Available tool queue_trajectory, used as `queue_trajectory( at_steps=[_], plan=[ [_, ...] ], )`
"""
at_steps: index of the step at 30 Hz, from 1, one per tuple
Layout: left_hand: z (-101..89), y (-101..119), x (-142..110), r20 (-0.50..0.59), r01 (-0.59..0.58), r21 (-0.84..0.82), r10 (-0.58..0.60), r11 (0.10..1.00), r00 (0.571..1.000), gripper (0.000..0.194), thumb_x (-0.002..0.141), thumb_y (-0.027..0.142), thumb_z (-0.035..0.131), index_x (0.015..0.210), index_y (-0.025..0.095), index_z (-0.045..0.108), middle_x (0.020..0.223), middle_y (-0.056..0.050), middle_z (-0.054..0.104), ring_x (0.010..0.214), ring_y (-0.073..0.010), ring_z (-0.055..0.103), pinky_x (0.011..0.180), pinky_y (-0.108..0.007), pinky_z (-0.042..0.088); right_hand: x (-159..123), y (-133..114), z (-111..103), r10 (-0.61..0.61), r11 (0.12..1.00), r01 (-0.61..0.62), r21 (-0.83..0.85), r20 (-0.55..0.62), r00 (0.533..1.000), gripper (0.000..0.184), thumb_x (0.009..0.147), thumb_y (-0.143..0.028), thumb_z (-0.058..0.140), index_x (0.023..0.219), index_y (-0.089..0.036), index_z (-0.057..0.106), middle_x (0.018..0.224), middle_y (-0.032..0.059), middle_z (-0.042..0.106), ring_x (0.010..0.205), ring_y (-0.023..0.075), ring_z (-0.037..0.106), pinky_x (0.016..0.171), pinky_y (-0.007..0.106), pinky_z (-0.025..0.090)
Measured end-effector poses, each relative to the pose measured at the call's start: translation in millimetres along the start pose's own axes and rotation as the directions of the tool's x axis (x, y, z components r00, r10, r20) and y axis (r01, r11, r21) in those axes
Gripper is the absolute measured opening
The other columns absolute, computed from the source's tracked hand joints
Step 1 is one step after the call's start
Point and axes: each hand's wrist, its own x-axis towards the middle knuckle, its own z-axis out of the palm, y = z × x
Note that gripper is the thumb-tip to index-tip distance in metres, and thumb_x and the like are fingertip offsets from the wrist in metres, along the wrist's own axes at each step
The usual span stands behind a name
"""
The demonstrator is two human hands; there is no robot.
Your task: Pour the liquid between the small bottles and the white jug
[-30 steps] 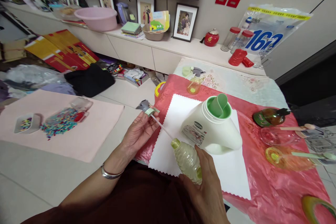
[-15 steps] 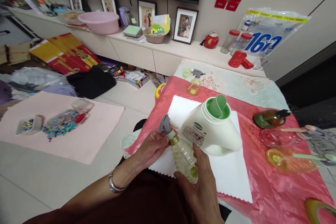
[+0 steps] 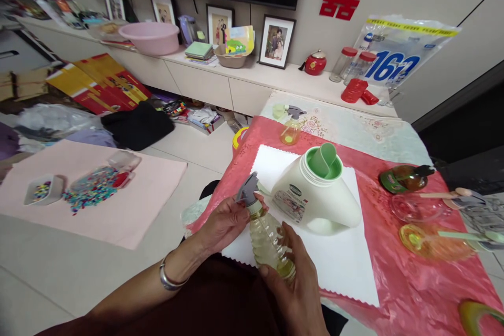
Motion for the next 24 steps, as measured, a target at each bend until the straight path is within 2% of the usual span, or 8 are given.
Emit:
queue_trajectory(
  at_steps=[2,4,9,11,14,17,20,24],
  plan=[
    [1.3,3.1,-1.2,0.032,0.029,-0.029,-0.028,0.999,0.999,0.040,0.072,0.036,0.089,0.105,0.018,0.077,0.099,-0.007,0.074,0.097,-0.0217,0.066,0.096,-0.035,0.045,1.4,-0.2,2.9,0.038,0.961,-0.067,0.268,0.112,0.993,0.072,0.084,-0.057,0.073,0.145,-0.028,0.048,0.143,0.0065,0.052,0.133,0.0318,0.049,0.108,0.044,0.047],
    [4.0,4.5,-2.1,0.032,0.041,-0.050,-0.039,0.998,0.999,0.040,0.074,0.036,0.088,0.106,0.017,0.077,0.100,-0.008,0.073,0.097,-0.0220,0.066,0.097,-0.036,0.045,3.5,-0.6,6.1,0.032,0.918,-0.099,0.384,0.178,0.984,0.073,0.081,-0.059,0.074,0.142,-0.025,0.052,0.141,0.0082,0.054,0.131,0.0335,0.051,0.108,0.045,0.047],
    [12.0,4.5,-2.6,-0.093,-0.070,-0.053,0.065,0.996,0.994,0.038,0.070,0.037,0.091,0.100,0.019,0.078,0.098,-0.004,0.069,0.091,-0.0183,0.064,0.095,-0.034,0.046,6.3,-4.5,13.8,0.008,0.947,-0.044,0.318,0.112,0.994,0.070,0.084,-0.055,0.074,0.144,-0.026,0.051,0.143,0.0084,0.052,0.132,0.0336,0.050,0.103,0.043,0.051],
    [13.1,5.9,-2.7,-0.118,-0.057,-0.054,0.051,0.997,0.992,0.036,0.068,0.035,0.092,0.097,0.019,0.079,0.097,-0.003,0.069,0.089,-0.0172,0.063,0.092,-0.033,0.047,6.7,-5.2,16.0,0.002,0.940,-0.041,0.338,0.114,0.994,0.067,0.084,-0.054,0.075,0.142,-0.028,0.054,0.142,0.0069,0.053,0.131,0.0326,0.050,0.104,0.042,0.049],
    [12.8,8.8,-2.8,-0.104,0.004,-0.069,-0.011,0.998,0.995,0.038,0.067,0.035,0.093,0.099,0.018,0.080,0.094,-0.004,0.072,0.086,-0.0172,0.065,0.091,-0.033,0.049,7.2,-2.9,18.3,0.006,0.866,-0.092,0.491,0.174,0.985,0.066,0.081,-0.054,0.078,0.139,-0.029,0.058,0.140,0.0068,0.055,0.131,0.0336,0.051,0.109,0.045,0.046],
    [12.3,10.2,-1.8,-0.077,-0.004,-0.092,-0.003,0.996,0.997,0.042,0.068,0.031,0.093,0.105,0.018,0.078,0.097,-0.006,0.074,0.087,-0.0168,0.067,0.090,-0.032,0.050,7.4,1.5,19.2,0.035,0.773,-0.164,0.613,0.216,0.976,0.069,0.078,-0.053,0.081,0.139,-0.028,0.059,0.140,0.0088,0.055,0.130,0.0347,0.051,0.112,0.048,0.042],
    [10.8,9.3,-0.5,-0.072,-0.044,-0.104,0.037,0.994,0.997,0.042,0.070,0.028,0.092,0.107,0.018,0.076,0.101,-0.006,0.076,0.091,-0.0173,0.068,0.094,-0.034,0.049,7.9,5.3,18.5,0.054,0.771,-0.174,0.612,0.209,0.976,0.073,0.078,-0.053,0.082,0.141,-0.026,0.058,0.141,0.0104,0.054,0.131,0.0333,0.050,0.112,0.045,0.042],
    [8.6,8.7,-1.1,-0.036,-0.044,-0.082,0.041,0.996,0.999,0.035,0.076,0.033,0.088,0.103,0.015,0.076,0.099,-0.008,0.076,0.095,-0.0207,0.070,0.098,-0.037,0.047,10.1,8.0,18.6,0.064,0.752,-0.206,0.626,0.242,0.968,0.075,0.078,-0.057,0.082,0.140,-0.022,0.058,0.140,0.0127,0.055,0.127,0.0342,0.053,0.107,0.044,0.046]
  ],
)
